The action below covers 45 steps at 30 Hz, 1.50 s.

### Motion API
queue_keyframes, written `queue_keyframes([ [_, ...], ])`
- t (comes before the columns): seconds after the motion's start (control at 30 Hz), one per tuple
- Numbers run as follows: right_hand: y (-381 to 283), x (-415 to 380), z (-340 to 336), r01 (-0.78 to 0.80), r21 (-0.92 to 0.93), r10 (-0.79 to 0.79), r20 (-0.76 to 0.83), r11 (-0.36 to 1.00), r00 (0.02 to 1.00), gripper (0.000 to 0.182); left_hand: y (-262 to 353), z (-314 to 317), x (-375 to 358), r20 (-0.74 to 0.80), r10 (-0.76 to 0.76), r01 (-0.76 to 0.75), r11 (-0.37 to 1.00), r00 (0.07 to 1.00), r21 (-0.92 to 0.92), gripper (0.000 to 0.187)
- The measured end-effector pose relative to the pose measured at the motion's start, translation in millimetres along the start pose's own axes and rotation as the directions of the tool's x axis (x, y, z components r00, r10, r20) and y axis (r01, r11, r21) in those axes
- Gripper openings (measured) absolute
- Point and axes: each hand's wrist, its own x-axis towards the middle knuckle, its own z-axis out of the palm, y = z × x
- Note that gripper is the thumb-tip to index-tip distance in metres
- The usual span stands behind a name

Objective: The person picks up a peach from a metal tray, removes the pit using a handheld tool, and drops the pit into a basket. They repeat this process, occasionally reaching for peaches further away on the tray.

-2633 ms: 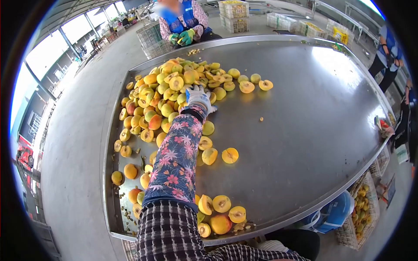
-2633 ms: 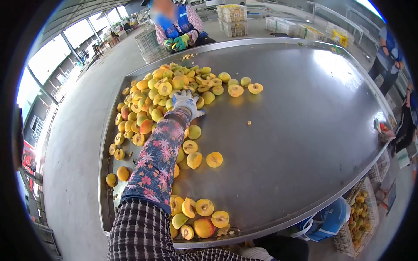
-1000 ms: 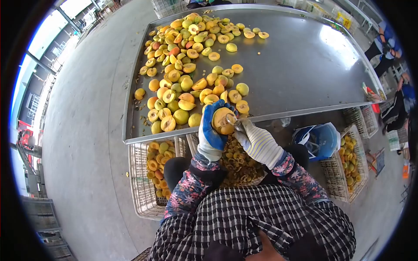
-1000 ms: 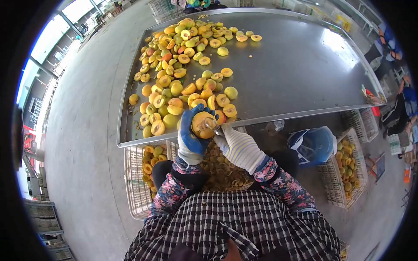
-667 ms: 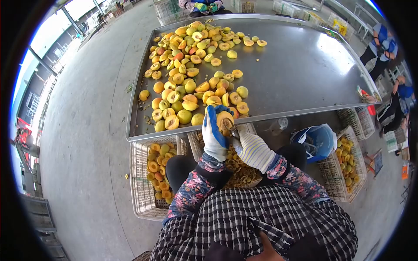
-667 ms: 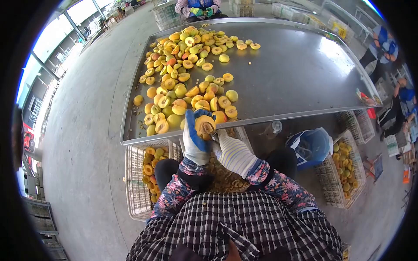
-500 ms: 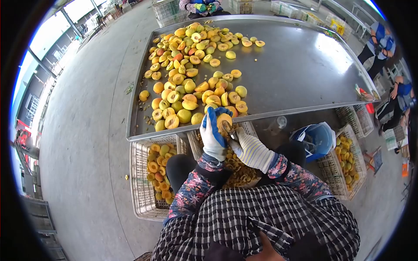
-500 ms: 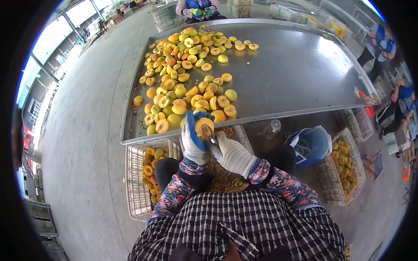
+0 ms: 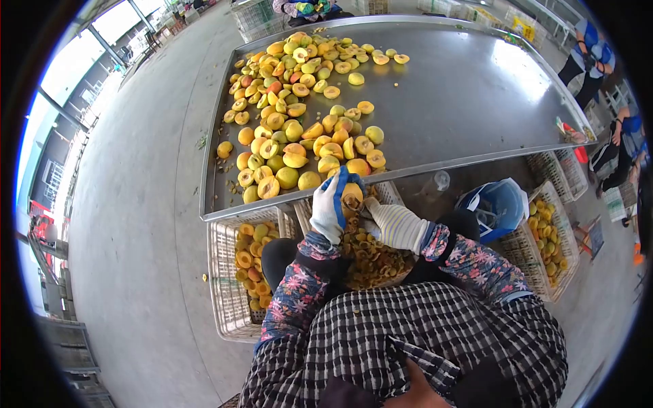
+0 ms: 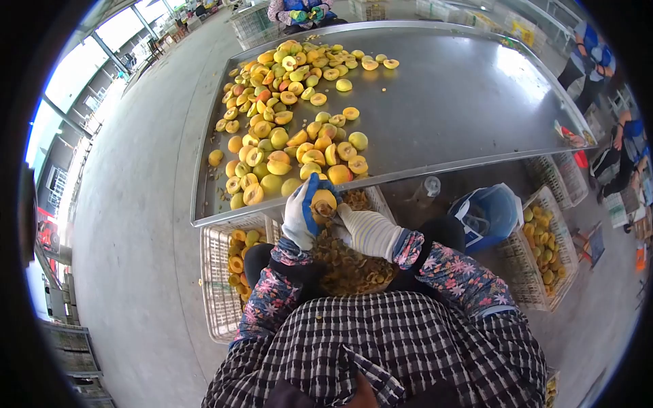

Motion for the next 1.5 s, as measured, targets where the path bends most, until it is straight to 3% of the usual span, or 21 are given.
queue_keyframes([
  [0.07, 7.7, -1.1, 10.3, 0.024, 0.053, -0.022, -0.032, 0.998, 0.999, 0.034, 0.3, -3.1, 1.8, 0.080, -0.355, 0.346, 0.796, 0.932, -0.496, 0.030],
  [0.1, 12.7, -0.2, 17.7, 0.037, 0.079, -0.033, -0.052, 0.996, 0.998, 0.034, -2.3, -3.3, 3.1, 0.053, -0.350, 0.330, 0.806, 0.935, -0.492, 0.030],
  [0.13, 17.5, 3.8, 31.4, 0.252, 0.165, -0.209, -0.242, 0.954, 0.948, 0.036, -7.8, -3.0, 2.8, 0.027, -0.346, 0.315, 0.815, 0.938, -0.487, 0.030],
  [0.23, 4.0, 5.3, 24.7, 0.232, 0.390, -0.152, -0.225, 0.891, 0.962, 0.035, -10.5, -0.9, 1.3, -0.029, -0.176, 0.166, 0.965, 0.984, -0.201, 0.033],
  [0.3, -2.6, 4.3, 8.5, -0.023, 0.568, 0.032, -0.006, 0.823, 0.999, 0.032, -8.5, -0.5, 4.4, 0.017, -0.222, 0.218, 0.938, 0.975, -0.270, 0.034],
  [0.33, -6.2, 4.6, 0.0, -0.156, 0.629, 0.105, 0.117, 0.762, 0.988, 0.031, -7.5, -3.1, 9.3, 0.083, -0.339, 0.337, 0.818, 0.937, -0.465, 0.034],
  [0.37, -9.9, 4.6, -7.9, -0.290, 0.734, 0.144, 0.258, 0.614, 0.955, 0.030, -5.2, -4.8, 11.4, 0.170, -0.432, 0.435, 0.644, 0.886, -0.629, 0.034],
  [0.43, -17.9, 3.0, -23.1, -0.549, 0.796, 0.132, 0.533, 0.255, 0.836, 0.032, 9.7, 1.5, 9.7, 0.190, -0.399, 0.417, 0.623, 0.897, -0.662, 0.034],
  [0.57, -21.4, 1.4, -21.8, -0.548, 0.832, 0.028, 0.552, -0.090, 0.834, 0.036, 16.8, 7.7, 11.8, 0.178, -0.375, 0.382, 0.588, 0.910, -0.713, 0.033],
  [0.67, -17.4, 0.7, -17.1, -0.524, 0.840, 0.040, 0.534, -0.142, 0.845, 0.033, 9.7, 11.1, 15.8, 0.165, -0.433, 0.405, 0.550, 0.886, -0.730, 0.033],
  [0.77, -20.5, 0.8, -9.5, -0.467, 0.836, 0.259, 0.401, 0.289, 0.879, 0.029, -16.0, 11.7, 19.1, 0.153, -0.496, 0.431, 0.514, 0.855, -0.741, 0.032],
  [0.83, -14.2, -1.7, -7.9, -0.479, 0.829, 0.263, 0.413, 0.287, 0.872, 0.029, -29.5, 11.1, 18.1, 0.183, -0.533, 0.472, 0.476, 0.826, -0.742, 0.032],
  [0.97, -13.3, -11.9, -4.1, -0.511, 0.843, 0.306, 0.448, 0.170, 0.840, 0.029, -25.4, 22.0, 17.4, -0.071, -0.421, 0.347, 0.821, 0.904, -0.453, 0.029],
  [1.03, -10.4, -14.5, -2.9, -0.511, 0.855, 0.314, 0.462, 0.092, 0.829, 0.029, -27.3, 32.3, 15.8, -0.220, -0.345, 0.271, 0.912, 0.912, -0.309, 0.031],
  [1.1, -11.9, -18.3, -2.8, -0.509, 0.860, 0.324, 0.472, 0.035, 0.820, 0.028, -42.5, 29.9, 16.2, -0.217, -0.387, 0.324, 0.905, 0.896, -0.275, 0.031],
  [1.17, -17.1, -23.5, -12.7, -0.519, 0.851, 0.326, 0.471, 0.076, 0.820, 0.027, -54.2, 30.7, 14.4, -0.255, -0.269, 0.217, 0.952, 0.929, -0.214, 0.030],
  [1.3, -4.6, -40.2, -4.6, -0.533, 0.815, 0.269, 0.474, 0.226, 0.839, 0.030, -51.8, 0.6, 16.8, -0.091, -0.327, 0.255, 0.858, 0.941, -0.446, 0.035],
  [1.33, 5.2, -44.2, -3.9, -0.536, 0.785, 0.298, 0.455, 0.310, 0.839, 0.036, -38.3, -5.2, 8.3, -0.022, 0.001, 0.004, 0.964, 1.000, 0.264, 0.038],
  [1.37, 17.5, -47.8, 3.7, -0.467, 0.675, 0.317, 0.344, 0.571, 0.884, 0.038, -40.4, -10.7, 13.6, -0.084, -0.399, 0.278, 0.761, 0.913, -0.586, 0.033],
  [1.43, 38.8, -49.3, 19.2, -0.275, 0.260, 0.252, 0.119, 0.925, 0.960, 0.043, -30.4, -43.1, 11.9, -0.261, -0.214, 0.191, 0.975, 0.941, -0.110, 0.027],
  [1.5, 26.8, -44.8, -2.2, -0.395, 0.072, 0.358, 0.296, 0.916, 0.885, 0.048, 18.9, -70.0, 8.6, -0.350, 0.042, 0.127, 0.886, 0.936, 0.446, 0.025],
])
